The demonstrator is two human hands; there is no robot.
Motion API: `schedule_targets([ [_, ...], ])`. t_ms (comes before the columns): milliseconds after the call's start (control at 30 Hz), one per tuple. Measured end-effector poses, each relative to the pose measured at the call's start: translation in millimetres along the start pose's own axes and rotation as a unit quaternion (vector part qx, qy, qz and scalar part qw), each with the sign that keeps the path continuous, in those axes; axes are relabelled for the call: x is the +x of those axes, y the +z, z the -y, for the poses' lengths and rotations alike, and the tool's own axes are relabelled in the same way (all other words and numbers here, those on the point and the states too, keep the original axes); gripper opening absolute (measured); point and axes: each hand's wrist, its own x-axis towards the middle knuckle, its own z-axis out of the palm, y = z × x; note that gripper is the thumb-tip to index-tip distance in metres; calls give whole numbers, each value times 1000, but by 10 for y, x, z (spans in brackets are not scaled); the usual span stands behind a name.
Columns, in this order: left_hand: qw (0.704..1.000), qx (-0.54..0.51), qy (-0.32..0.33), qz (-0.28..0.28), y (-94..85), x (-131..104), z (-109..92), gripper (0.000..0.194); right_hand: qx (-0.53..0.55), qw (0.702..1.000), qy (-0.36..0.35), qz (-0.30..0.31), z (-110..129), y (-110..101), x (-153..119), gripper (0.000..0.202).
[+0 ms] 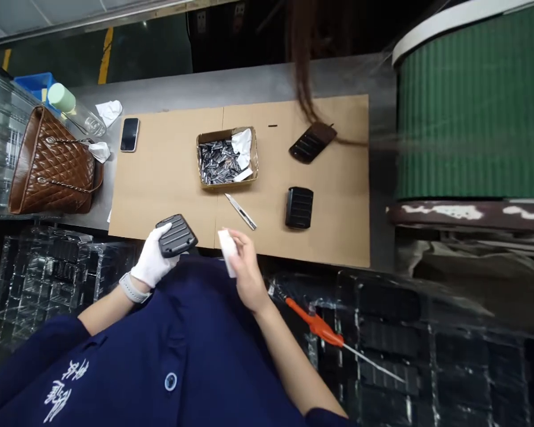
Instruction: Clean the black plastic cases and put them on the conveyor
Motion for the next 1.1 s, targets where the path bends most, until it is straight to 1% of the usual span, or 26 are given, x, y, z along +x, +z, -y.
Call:
schedule_targets([
  [67, 997, -58, 42, -1, 309, 26, 31, 13, -32, 997, -60, 34, 174, 26, 264, 42],
  [133, 992, -99, 76, -7, 528, 22, 69, 12, -58, 992, -109, 36, 288, 98, 442, 34],
  [167, 990, -111, 92, -11, 598, 20, 93, 12, -73, 989, -127, 24, 317, 136, 487, 30],
  [233, 982, -136, 126, -23, 671, 37, 152, 15, -118, 979, -166, -1, 330, 193, 500, 28],
  [267, 979, -147, 137, -24, 685, 56, 186, 17, -151, 970, -190, -1, 322, 208, 487, 28],
  [367, 974, -177, 140, -18, 695, 143, 294, 22, -243, 933, -262, 35, 272, 212, 481, 29],
  [400, 971, -189, 143, -18, 699, 173, 328, 24, -257, 927, -271, 37, 249, 207, 502, 29],
  [467, 964, -214, 154, -15, 705, 226, 388, 30, -264, 929, -260, 17, 195, 197, 557, 30],
  [500, 963, -221, 155, -4, 702, 251, 412, 35, -266, 930, -252, 12, 163, 194, 577, 31],
  [533, 965, -221, 142, 13, 692, 273, 430, 41, -271, 930, -247, 18, 130, 196, 584, 32],
  [600, 971, -213, 98, 55, 649, 313, 443, 53, -281, 921, -259, 70, 64, 212, 576, 32],
  [633, 971, -213, 86, 66, 617, 326, 436, 55, -279, 916, -271, 100, 34, 227, 578, 32],
  [667, 970, -215, 91, 60, 581, 331, 420, 52, -270, 913, -281, 123, 7, 244, 601, 31],
  [700, 969, -218, 107, 39, 543, 324, 397, 46, -255, 914, -285, 135, -16, 261, 658, 30],
  [767, 965, -215, 149, -16, 469, 272, 339, 30, -227, 927, -266, 135, -54, 278, 903, 31],
  [833, 964, -203, 162, -56, 405, 172, 292, 22, -229, 939, -227, 121, -91, 254, 1321, 33],
  [867, 965, -195, 162, -63, 378, 113, 282, 21, -253, 938, -207, 114, -114, 225, 1573, 35],
  [933, 970, -162, 170, -63, 327, 0, 289, 24, -265, 942, -185, 85, -176, 143, 2086, 43],
  [1000, 972, -97, 204, -63, 280, -87, 319, 29, -344, 931, -121, 16, -254, 46, 2497, 53],
  [1033, 970, -63, 226, -63, 256, -119, 335, 33, -377, 922, -86, 8, -292, -4, 2628, 58],
  [1067, 966, -35, 247, -64, 232, -147, 348, 38, -402, 913, -64, -2, -325, -53, 2696, 61],
  [1100, 962, -16, 266, -66, 207, -170, 357, 41, -413, 909, -57, -10, -350, -103, 2700, 63],
])
